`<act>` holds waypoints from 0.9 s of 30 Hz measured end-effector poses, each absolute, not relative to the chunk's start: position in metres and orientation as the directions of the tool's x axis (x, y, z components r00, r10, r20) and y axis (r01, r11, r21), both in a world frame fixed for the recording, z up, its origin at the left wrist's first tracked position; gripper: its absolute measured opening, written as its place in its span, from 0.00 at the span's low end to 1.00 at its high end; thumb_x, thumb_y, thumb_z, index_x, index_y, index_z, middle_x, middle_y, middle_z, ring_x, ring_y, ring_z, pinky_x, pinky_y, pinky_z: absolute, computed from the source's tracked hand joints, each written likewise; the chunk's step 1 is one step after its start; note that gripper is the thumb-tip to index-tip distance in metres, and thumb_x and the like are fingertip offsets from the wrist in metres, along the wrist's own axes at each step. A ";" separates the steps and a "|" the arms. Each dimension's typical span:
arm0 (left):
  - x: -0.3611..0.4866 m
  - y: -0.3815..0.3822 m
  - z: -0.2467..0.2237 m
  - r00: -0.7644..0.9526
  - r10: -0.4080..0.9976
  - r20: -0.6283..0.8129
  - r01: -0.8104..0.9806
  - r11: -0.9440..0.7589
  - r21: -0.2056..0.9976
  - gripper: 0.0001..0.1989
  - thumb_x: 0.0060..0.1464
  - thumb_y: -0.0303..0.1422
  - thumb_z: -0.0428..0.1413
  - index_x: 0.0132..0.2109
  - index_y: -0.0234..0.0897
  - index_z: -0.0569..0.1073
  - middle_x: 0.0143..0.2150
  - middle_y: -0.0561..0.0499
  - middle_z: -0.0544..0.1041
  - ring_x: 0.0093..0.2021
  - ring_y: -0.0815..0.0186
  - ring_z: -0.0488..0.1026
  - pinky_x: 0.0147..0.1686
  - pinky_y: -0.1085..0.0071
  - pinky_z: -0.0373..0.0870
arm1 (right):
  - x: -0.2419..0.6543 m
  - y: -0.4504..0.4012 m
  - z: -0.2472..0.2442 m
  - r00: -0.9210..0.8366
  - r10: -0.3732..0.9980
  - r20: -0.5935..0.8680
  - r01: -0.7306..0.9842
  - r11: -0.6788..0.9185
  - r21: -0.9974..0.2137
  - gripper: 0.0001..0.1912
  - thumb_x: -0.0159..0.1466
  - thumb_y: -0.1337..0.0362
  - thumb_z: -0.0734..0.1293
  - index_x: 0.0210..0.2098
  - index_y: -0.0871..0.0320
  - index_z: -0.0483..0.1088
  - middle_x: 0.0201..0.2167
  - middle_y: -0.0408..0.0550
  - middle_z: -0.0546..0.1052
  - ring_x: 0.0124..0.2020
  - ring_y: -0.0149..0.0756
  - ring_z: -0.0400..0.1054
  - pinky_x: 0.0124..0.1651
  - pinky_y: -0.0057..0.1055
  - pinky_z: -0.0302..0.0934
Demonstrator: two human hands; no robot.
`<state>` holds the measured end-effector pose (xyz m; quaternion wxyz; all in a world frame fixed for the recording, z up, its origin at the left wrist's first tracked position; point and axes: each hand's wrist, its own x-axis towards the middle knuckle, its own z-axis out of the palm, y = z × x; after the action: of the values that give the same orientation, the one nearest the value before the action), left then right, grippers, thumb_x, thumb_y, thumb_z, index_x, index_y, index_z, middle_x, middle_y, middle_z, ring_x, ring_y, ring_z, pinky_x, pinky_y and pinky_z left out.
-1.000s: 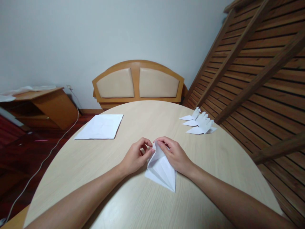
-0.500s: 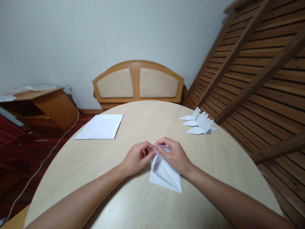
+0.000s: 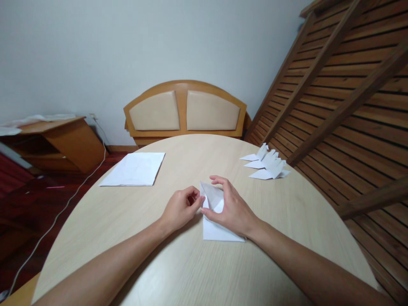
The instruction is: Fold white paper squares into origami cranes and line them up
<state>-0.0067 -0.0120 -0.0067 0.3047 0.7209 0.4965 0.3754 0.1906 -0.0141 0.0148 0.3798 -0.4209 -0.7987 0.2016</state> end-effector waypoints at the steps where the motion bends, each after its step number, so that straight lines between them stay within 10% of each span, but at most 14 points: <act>1: -0.007 -0.011 -0.007 0.203 0.949 0.242 0.481 -0.312 0.820 0.12 0.61 0.40 0.55 0.35 0.35 0.72 0.27 0.54 0.73 0.26 0.69 0.68 0.26 0.74 0.60 | 0.191 -0.015 0.016 -0.370 0.814 0.449 0.541 0.581 -0.608 0.30 0.54 0.58 0.76 0.52 0.54 0.63 0.63 0.59 0.66 0.63 0.50 0.62 0.63 0.51 0.58; 7: -0.009 -0.006 -0.012 0.105 0.958 0.268 0.436 -0.287 0.853 0.13 0.62 0.41 0.54 0.34 0.36 0.70 0.25 0.55 0.71 0.25 0.69 0.66 0.27 0.74 0.60 | 0.193 -0.015 0.016 -0.463 0.779 0.423 0.617 0.626 -0.477 0.10 0.57 0.58 0.75 0.36 0.53 0.75 0.68 0.53 0.62 0.69 0.53 0.52 0.66 0.57 0.51; 21: -0.007 -0.010 -0.006 0.110 0.954 0.280 0.534 -0.295 0.792 0.13 0.62 0.41 0.54 0.34 0.36 0.71 0.26 0.53 0.74 0.25 0.68 0.69 0.27 0.73 0.61 | 0.188 -0.014 0.000 -0.454 0.817 0.356 0.680 0.576 -0.454 0.04 0.60 0.64 0.71 0.32 0.58 0.78 0.70 0.55 0.59 0.72 0.55 0.46 0.68 0.56 0.50; 27: -0.006 -0.011 -0.006 0.101 0.961 0.258 0.533 -0.271 0.801 0.14 0.63 0.42 0.53 0.33 0.37 0.69 0.24 0.54 0.74 0.23 0.68 0.69 0.25 0.73 0.59 | 0.186 -0.017 0.002 -0.343 0.845 0.411 0.744 0.511 -0.431 0.04 0.55 0.64 0.74 0.32 0.53 0.78 0.54 0.52 0.74 0.56 0.54 0.63 0.56 0.56 0.59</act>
<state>-0.0065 -0.0109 -0.0058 0.2691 0.6914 0.5403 0.3971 0.1862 -0.0170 0.0017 0.3021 -0.4871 -0.8151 0.0836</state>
